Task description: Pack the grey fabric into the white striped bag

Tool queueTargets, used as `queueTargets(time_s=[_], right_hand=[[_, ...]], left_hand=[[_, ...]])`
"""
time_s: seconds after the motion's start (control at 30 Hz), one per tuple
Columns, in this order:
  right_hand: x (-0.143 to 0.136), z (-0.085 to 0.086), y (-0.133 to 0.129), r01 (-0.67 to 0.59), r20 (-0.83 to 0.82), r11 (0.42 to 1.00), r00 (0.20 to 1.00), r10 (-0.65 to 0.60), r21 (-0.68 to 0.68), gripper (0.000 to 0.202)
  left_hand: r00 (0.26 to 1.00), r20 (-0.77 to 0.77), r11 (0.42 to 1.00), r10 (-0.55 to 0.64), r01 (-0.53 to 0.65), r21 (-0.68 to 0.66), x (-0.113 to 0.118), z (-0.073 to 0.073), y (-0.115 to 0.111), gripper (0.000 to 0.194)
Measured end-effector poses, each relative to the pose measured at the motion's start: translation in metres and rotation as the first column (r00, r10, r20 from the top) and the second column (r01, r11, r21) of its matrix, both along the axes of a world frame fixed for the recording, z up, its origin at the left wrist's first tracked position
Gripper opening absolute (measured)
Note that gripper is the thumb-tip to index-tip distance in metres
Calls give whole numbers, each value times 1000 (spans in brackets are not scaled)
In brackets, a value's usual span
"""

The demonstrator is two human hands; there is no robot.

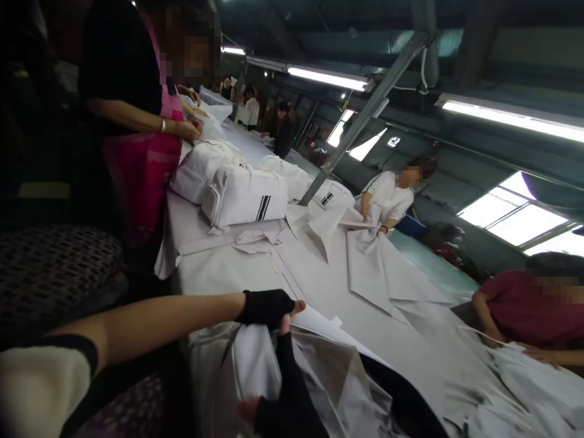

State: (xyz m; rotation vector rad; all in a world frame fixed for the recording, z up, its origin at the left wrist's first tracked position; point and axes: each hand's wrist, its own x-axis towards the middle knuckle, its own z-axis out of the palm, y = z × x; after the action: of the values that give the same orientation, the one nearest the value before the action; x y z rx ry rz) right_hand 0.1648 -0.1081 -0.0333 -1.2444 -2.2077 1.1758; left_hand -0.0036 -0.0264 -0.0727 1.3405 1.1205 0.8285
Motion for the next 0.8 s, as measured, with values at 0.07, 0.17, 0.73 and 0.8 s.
queueTargets(time_s=[0.07,0.17,0.73,0.8], right_hand=[[-3,4,0,-3,-17,1000,1000,3,-2,57],[-4,9,0,-4,-50,1000,999,4,-8,50],[16,8,30,281,-47,951,960,-277,131,64],[15,6,30,280,-48,952,960,-277,125,64]], left_hand=[[999,19,999,-31,31,29,2,-5,5,64],[977,144,981,-156,136,136,-10,-10,5,69],[863,394,943,-316,238,233,-51,-20,-18,55],[867,432,964,-248,178,196,-47,-22,-19,53]])
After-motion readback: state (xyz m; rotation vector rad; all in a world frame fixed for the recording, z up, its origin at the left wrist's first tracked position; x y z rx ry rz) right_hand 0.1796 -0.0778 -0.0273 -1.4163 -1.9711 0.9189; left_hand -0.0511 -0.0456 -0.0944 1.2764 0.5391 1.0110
